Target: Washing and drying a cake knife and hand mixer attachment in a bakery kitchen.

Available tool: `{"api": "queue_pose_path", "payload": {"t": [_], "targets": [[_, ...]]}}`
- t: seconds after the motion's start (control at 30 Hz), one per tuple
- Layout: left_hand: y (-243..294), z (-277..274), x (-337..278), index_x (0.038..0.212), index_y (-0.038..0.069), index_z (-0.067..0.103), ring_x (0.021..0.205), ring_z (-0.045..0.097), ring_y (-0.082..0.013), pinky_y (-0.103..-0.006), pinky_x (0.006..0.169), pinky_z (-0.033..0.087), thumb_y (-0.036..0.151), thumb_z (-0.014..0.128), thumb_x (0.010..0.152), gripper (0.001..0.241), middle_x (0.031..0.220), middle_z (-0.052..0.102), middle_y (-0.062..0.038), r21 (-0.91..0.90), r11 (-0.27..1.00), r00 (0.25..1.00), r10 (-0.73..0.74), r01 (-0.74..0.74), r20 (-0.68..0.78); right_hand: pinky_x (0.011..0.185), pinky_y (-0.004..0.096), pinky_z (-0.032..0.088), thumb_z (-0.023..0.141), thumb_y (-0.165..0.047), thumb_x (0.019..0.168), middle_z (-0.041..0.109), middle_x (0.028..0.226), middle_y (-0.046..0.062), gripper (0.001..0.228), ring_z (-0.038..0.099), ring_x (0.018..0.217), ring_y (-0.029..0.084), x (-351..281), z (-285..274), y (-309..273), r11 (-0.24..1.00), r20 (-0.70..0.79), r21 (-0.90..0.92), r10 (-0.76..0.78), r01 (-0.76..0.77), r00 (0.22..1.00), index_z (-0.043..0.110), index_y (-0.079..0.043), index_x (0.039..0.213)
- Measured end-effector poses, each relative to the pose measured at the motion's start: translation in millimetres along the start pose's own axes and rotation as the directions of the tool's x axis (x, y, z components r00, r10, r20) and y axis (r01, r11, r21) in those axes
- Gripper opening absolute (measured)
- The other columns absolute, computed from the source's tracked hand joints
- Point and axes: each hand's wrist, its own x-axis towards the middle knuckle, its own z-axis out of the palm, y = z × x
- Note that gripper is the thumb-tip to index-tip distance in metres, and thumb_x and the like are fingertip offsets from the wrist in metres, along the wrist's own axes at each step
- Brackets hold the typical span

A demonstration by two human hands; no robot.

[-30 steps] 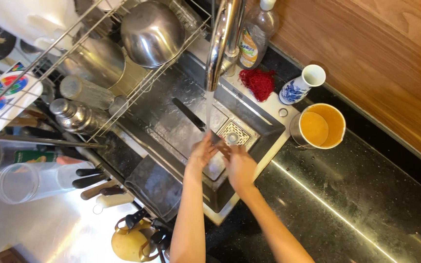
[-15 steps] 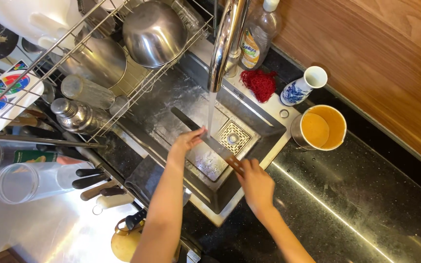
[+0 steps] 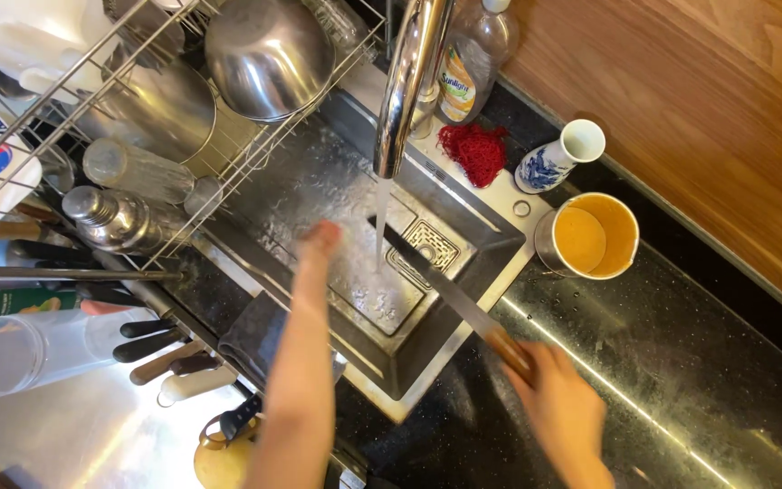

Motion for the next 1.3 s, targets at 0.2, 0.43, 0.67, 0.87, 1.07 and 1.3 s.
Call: {"api": "queue_pose_path", "payload": {"t": [0.2, 0.43, 0.67, 0.87, 1.07, 1.3], "targets": [[-38.2, 98.8, -118.4, 0.113, 0.000, 0.067, 0.085, 0.074, -0.0299, -0.0428, 0.078, 0.063, 0.042, 0.069, 0.093, 0.046, 0.101, 0.073, -0.020, 0.020, 0.999, 0.996, -0.047, 0.046, 0.069, 0.059, 0.044, 0.058, 0.072, -0.043, 0.089, 0.069, 0.100, 0.013, 0.039, 0.073, 0.071, 0.033, 83.6, 70.7, -104.6, 0.961, -0.069, 0.252, -0.098, 0.112, 0.993, 0.068, -0.010, 0.109], [-39.4, 74.5, -85.8, 0.112, 0.002, 0.075, 0.092, 0.073, -0.0177, -0.0286, 0.078, 0.057, 0.024, 0.084, 0.081, 0.039, 0.103, 0.079, -0.009, 0.118, 0.992, 0.988, -0.069, 0.053, 0.138, 0.052, 0.044, 0.055, 0.080, -0.035, 0.084, 0.067, 0.096, 0.015, 0.038, 0.070, 0.069, 0.035, 105.5, 116.7, -131.7, 0.906, -0.317, 0.187, -0.310, 0.379, 0.896, 0.063, -0.005, 0.101], [-37.4, 46.5, -17.1, 0.108, 0.008, 0.077, 0.100, 0.067, -0.0049, -0.0206, 0.086, 0.049, 0.031, 0.085, 0.085, 0.034, 0.109, 0.080, -0.001, 0.327, 0.926, 0.955, -0.249, 0.186, 0.162, 0.055, 0.039, 0.056, 0.076, -0.038, 0.087, 0.068, 0.094, 0.006, 0.034, 0.072, 0.069, 0.027, 36.4, 53.3, -74.4, 0.946, -0.219, 0.088, -0.288, 0.313, 0.932, 0.067, -0.011, 0.104], [-14.0, 9.5, 32.8, 0.104, 0.014, 0.074, 0.110, 0.067, -0.0047, -0.0200, 0.090, 0.050, 0.024, 0.083, 0.085, 0.024, 0.109, 0.078, 0.003, 0.268, 0.934, 0.957, -0.271, 0.236, 0.102, 0.061, 0.035, 0.059, 0.076, -0.051, 0.080, 0.072, 0.095, -0.003, 0.044, 0.074, 0.070, 0.021, -18.5, -19.8, 2.2, 0.993, -0.026, 0.015, -0.120, 0.121, 0.992, 0.072, -0.022, 0.113], [66.2, 71.6, -22.8, 0.116, 0.002, 0.070, 0.103, 0.073, -0.0147, -0.0279, 0.088, 0.057, 0.027, 0.066, 0.096, 0.031, 0.113, 0.077, -0.008, 0.285, 0.954, 0.959, 0.006, -0.090, 0.283, 0.063, 0.028, 0.064, 0.079, -0.059, 0.075, 0.071, 0.093, -0.008, 0.056, 0.077, 0.071, 0.010, -34.7, -32.0, 82.5, 0.987, 0.131, -0.157, 0.039, -0.018, 0.991, 0.070, -0.030, 0.122], [177.7, 246.8, -113.1, 0.124, -0.003, 0.070, 0.100, 0.065, -0.0187, -0.0372, 0.089, 0.058, 0.035, 0.058, 0.111, 0.042, 0.116, 0.071, -0.010, 0.262, 0.938, 0.776, 0.012, -0.228, 0.630, 0.065, 0.029, 0.064, 0.086, -0.045, 0.075, 0.072, 0.090, 0.001, 0.053, 0.077, 0.073, 0.014, -40.0, -19.4, 115.9, 0.990, -0.028, -0.141, -0.003, -0.001, 1.000, 0.073, -0.021, 0.119]]}}
